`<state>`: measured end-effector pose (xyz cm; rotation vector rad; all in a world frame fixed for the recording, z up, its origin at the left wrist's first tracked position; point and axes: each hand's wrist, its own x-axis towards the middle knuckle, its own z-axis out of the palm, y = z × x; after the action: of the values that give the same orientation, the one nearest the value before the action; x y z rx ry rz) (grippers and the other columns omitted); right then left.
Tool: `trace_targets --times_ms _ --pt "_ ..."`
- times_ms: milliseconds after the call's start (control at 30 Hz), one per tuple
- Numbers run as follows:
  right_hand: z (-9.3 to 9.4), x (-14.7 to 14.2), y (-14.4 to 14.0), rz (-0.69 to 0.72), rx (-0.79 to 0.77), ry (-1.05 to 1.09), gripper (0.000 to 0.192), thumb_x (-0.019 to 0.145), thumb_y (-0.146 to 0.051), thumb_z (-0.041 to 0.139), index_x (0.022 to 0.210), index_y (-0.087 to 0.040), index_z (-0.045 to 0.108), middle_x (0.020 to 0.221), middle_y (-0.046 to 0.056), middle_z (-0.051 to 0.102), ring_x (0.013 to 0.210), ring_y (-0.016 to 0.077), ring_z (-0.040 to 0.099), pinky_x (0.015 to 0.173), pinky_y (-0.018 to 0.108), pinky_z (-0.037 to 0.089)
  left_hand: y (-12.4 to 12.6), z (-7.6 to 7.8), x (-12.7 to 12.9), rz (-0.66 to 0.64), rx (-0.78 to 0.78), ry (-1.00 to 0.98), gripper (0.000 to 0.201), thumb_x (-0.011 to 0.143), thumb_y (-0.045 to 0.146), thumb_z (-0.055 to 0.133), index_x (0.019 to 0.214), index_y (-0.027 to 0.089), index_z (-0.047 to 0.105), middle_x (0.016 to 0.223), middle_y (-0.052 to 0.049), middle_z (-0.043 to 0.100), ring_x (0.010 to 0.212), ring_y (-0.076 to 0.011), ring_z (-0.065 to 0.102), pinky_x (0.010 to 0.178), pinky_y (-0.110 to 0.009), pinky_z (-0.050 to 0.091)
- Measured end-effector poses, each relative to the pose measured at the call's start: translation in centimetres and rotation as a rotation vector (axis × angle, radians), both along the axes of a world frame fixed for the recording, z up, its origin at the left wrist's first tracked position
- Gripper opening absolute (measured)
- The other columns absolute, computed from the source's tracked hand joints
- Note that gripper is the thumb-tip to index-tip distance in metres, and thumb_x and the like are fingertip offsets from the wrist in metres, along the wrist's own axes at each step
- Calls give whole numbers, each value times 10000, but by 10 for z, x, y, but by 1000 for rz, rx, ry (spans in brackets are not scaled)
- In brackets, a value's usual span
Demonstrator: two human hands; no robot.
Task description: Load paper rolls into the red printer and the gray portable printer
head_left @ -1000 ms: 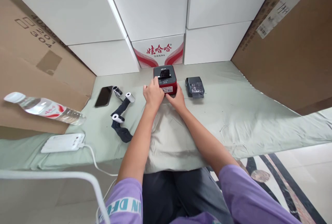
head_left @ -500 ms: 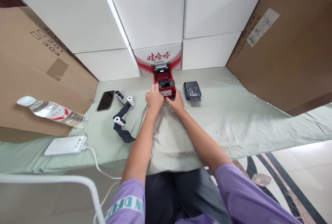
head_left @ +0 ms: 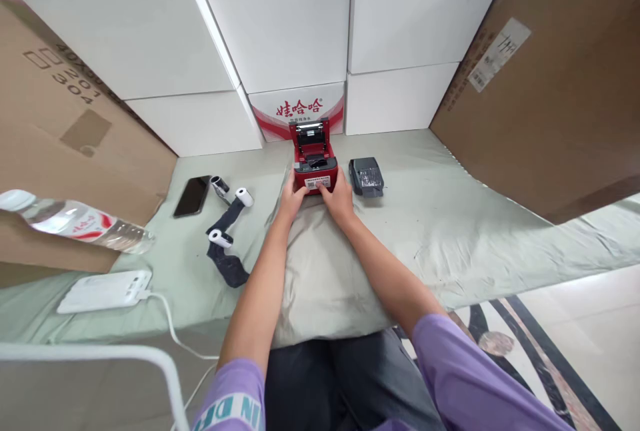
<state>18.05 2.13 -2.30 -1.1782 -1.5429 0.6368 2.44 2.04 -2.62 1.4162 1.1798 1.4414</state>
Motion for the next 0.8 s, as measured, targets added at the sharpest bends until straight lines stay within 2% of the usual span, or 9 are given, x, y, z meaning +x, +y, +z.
trace_targets --times_ms 133,233,400,500,567,633,700,733,800 --pt "17 11 -31 -52 108 -33 657 899 -274 677 1496 -174 419 1470 208 584 1380 355 564 1167 548 466 -36 19 9 -42 -3 -100 936 691 175 632 1596 126 398 1555 -136 573 1456 -329 533 1229 -456 436" --pt "18 25 -67 -70 141 -19 637 871 -290 719 1432 -180 439 1406 215 578 1325 354 586 1119 557 507 -73 24 15 -69 -23 -86 924 726 179 641 1614 158 386 1570 -117 563 1476 -319 516 1231 -437 439" --pt "-4 41 -121 -67 73 -10 603 854 -314 739 1359 -192 434 1260 180 590 1144 318 649 985 536 585 -131 4 25 -72 -72 -42 945 756 139 627 1652 214 337 1658 -89 460 1519 -306 467 1261 -428 404" --pt "-13 47 -135 -39 66 -35 603 858 -312 729 1371 -214 428 1275 171 579 1176 320 630 1003 551 574 -150 -5 27 -52 -124 -72 928 767 145 618 1651 212 346 1641 -82 486 1502 -300 492 1254 -437 419" --pt "-11 55 -137 -6 77 -77 638 848 -354 743 1381 -201 427 1299 188 563 1208 339 608 1018 575 559 -154 -2 21 -35 -143 -110 850 783 177 619 1612 212 434 1628 -73 504 1515 -299 475 1269 -439 401" --pt "-3 65 -132 55 94 -115 650 841 -419 750 1372 -191 453 1318 197 559 1240 355 585 1044 593 532 -151 9 10 46 -120 -128 720 823 228 618 1539 220 548 1622 -63 508 1540 -288 440 1285 -428 373" --pt "9 73 -117 96 81 -45 535 883 -485 693 1305 -208 517 1292 171 592 1218 334 598 1046 569 526 -141 29 -2 171 -79 -75 594 873 292 614 1462 224 631 1574 -73 565 1518 -279 475 1268 -426 394" --pt "14 74 -106 79 52 58 432 927 -509 626 1242 -223 552 1247 146 619 1162 304 626 1015 533 543 -133 42 -7 204 -72 -14 554 888 323 615 1428 211 659 1508 -94 629 1471 -284 534 1233 -438 436" --pt "21 70 -75 21 -94 344 354 981 -576 492 1058 -243 585 1103 97 669 1028 255 671 929 463 579 -110 68 -12 147 -94 210 447 890 367 630 1273 172 755 1269 -123 773 1259 -292 696 1138 -442 515"
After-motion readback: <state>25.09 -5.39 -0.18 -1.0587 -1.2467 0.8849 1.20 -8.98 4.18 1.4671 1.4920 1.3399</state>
